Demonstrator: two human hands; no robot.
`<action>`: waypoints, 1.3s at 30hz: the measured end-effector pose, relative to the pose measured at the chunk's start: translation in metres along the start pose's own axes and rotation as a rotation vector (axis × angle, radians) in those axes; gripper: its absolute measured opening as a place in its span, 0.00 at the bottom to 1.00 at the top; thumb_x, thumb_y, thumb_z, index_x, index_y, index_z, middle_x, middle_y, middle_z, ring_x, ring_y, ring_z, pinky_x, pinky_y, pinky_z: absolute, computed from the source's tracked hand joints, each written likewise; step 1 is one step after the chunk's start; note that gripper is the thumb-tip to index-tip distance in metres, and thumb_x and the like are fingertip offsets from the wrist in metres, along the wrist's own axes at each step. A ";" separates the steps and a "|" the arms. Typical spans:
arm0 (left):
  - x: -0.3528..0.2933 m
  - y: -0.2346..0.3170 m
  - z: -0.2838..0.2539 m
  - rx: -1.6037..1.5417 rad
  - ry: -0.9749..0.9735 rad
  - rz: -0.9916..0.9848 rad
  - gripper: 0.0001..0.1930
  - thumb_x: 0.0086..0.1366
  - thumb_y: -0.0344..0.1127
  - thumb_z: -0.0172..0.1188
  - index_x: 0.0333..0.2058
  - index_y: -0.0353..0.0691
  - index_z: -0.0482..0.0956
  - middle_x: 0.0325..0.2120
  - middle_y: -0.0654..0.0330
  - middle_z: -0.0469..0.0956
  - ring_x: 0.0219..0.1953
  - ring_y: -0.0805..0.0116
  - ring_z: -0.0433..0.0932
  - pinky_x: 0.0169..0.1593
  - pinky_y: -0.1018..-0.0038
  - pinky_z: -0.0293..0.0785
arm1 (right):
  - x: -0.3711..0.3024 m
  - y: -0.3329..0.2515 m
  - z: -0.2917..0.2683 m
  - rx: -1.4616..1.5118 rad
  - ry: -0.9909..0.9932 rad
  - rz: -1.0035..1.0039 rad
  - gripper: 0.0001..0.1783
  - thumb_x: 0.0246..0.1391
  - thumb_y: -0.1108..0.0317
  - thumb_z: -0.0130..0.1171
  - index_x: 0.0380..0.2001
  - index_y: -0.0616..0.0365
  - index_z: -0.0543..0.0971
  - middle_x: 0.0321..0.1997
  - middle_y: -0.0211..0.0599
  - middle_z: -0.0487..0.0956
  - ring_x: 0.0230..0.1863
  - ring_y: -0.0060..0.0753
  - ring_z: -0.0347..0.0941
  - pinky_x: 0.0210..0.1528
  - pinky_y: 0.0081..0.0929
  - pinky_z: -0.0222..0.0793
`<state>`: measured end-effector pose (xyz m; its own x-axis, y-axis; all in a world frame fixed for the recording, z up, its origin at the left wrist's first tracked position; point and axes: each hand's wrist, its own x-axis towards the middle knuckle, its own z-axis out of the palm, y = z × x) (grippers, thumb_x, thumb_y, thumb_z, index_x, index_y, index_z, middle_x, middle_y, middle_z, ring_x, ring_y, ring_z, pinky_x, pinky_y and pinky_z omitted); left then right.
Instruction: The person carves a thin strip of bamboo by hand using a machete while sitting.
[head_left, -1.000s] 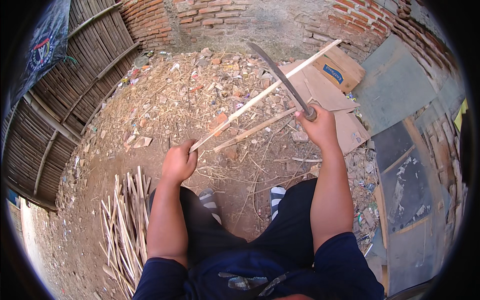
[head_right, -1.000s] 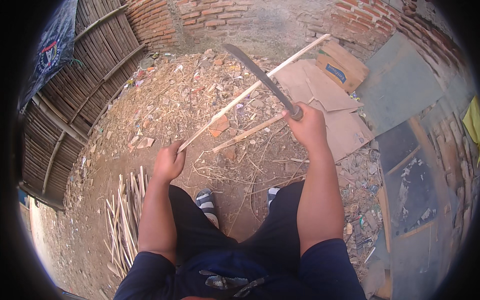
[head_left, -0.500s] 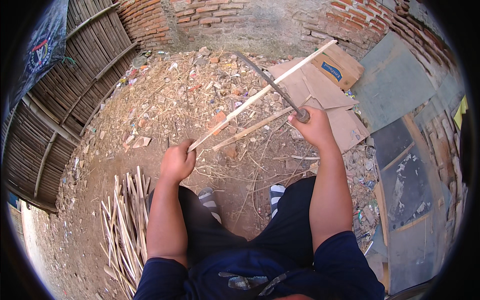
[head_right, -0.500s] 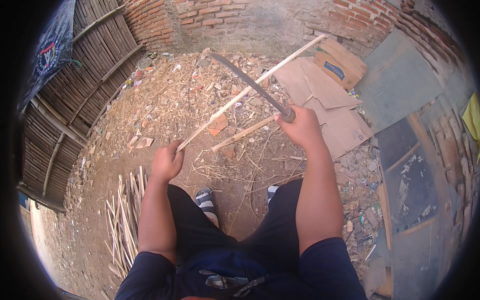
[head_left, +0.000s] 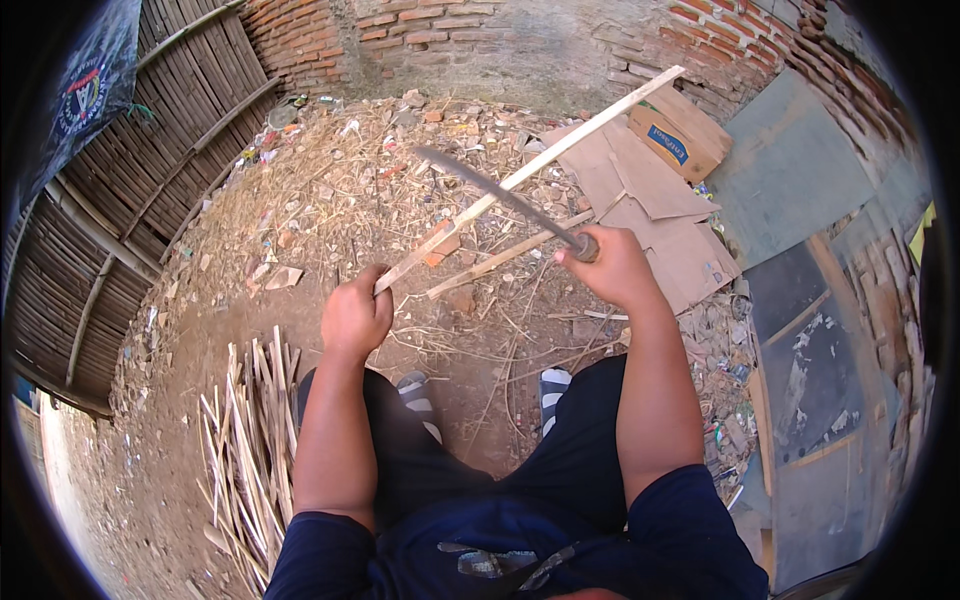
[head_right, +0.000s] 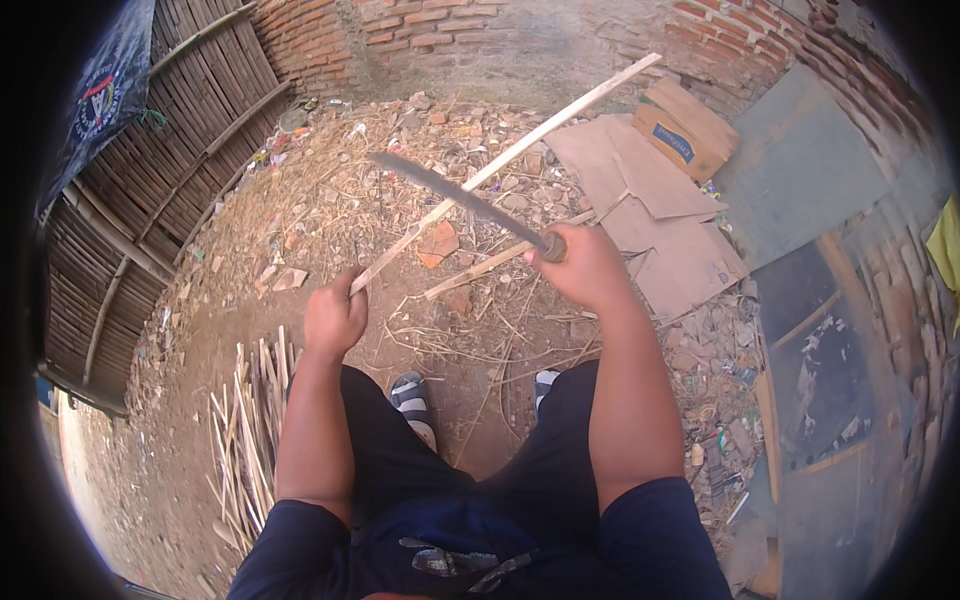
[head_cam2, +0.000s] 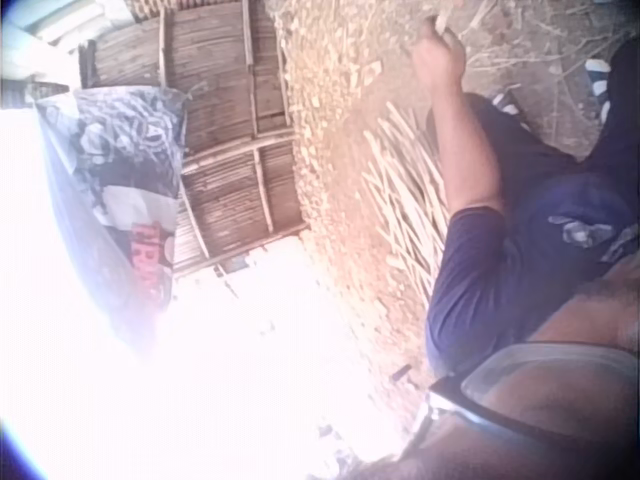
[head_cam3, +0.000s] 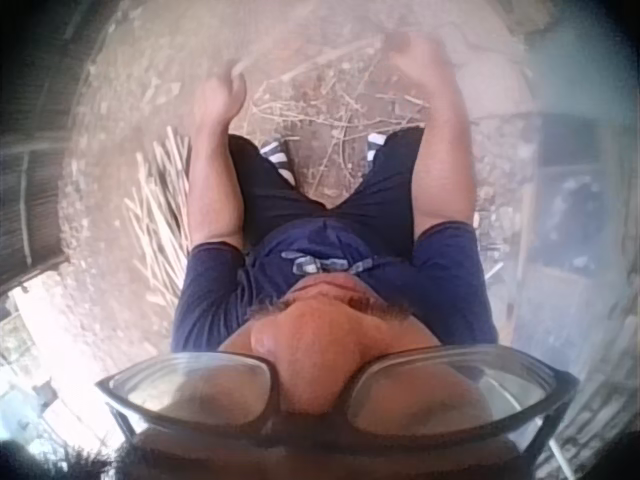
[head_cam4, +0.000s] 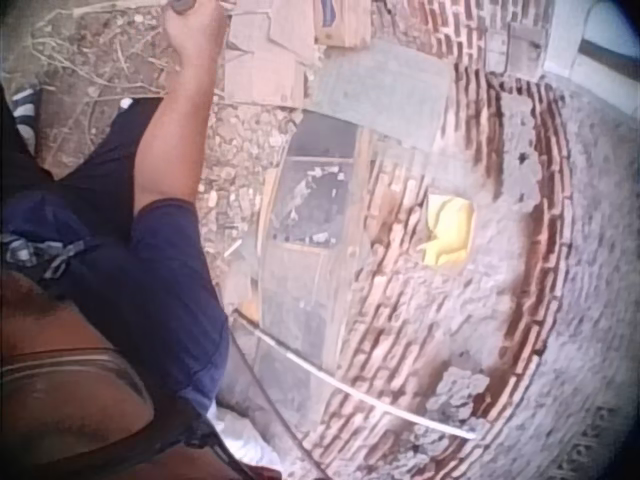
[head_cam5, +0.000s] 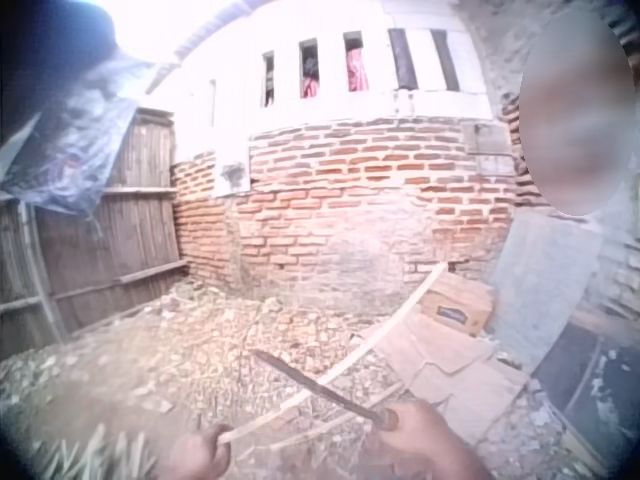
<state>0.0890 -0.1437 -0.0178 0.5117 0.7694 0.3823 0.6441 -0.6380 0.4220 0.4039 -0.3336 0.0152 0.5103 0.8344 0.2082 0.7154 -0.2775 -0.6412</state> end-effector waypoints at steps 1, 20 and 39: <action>0.000 -0.004 0.002 -0.004 0.013 0.000 0.16 0.64 0.36 0.56 0.48 0.46 0.84 0.32 0.42 0.84 0.37 0.39 0.84 0.44 0.49 0.80 | 0.000 0.000 0.000 0.004 -0.022 0.006 0.23 0.52 0.48 0.75 0.42 0.54 0.87 0.31 0.48 0.84 0.36 0.51 0.83 0.41 0.43 0.76; -0.002 0.003 0.009 -0.017 -0.005 0.003 0.14 0.64 0.37 0.56 0.47 0.46 0.85 0.32 0.43 0.85 0.36 0.40 0.85 0.44 0.49 0.81 | -0.003 -0.015 0.015 -0.008 -0.134 -0.142 0.22 0.50 0.52 0.77 0.38 0.59 0.87 0.30 0.49 0.84 0.33 0.46 0.82 0.41 0.39 0.76; -0.002 0.000 0.011 -0.071 0.019 0.007 0.15 0.65 0.37 0.56 0.48 0.45 0.85 0.32 0.41 0.84 0.37 0.37 0.84 0.45 0.49 0.80 | -0.005 -0.019 0.017 -0.125 -0.108 -0.220 0.21 0.50 0.52 0.77 0.37 0.58 0.86 0.24 0.43 0.81 0.27 0.41 0.77 0.35 0.39 0.72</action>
<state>0.0945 -0.1449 -0.0273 0.5047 0.7644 0.4012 0.5980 -0.6447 0.4761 0.3796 -0.3243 0.0138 0.2869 0.9253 0.2480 0.8600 -0.1348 -0.4922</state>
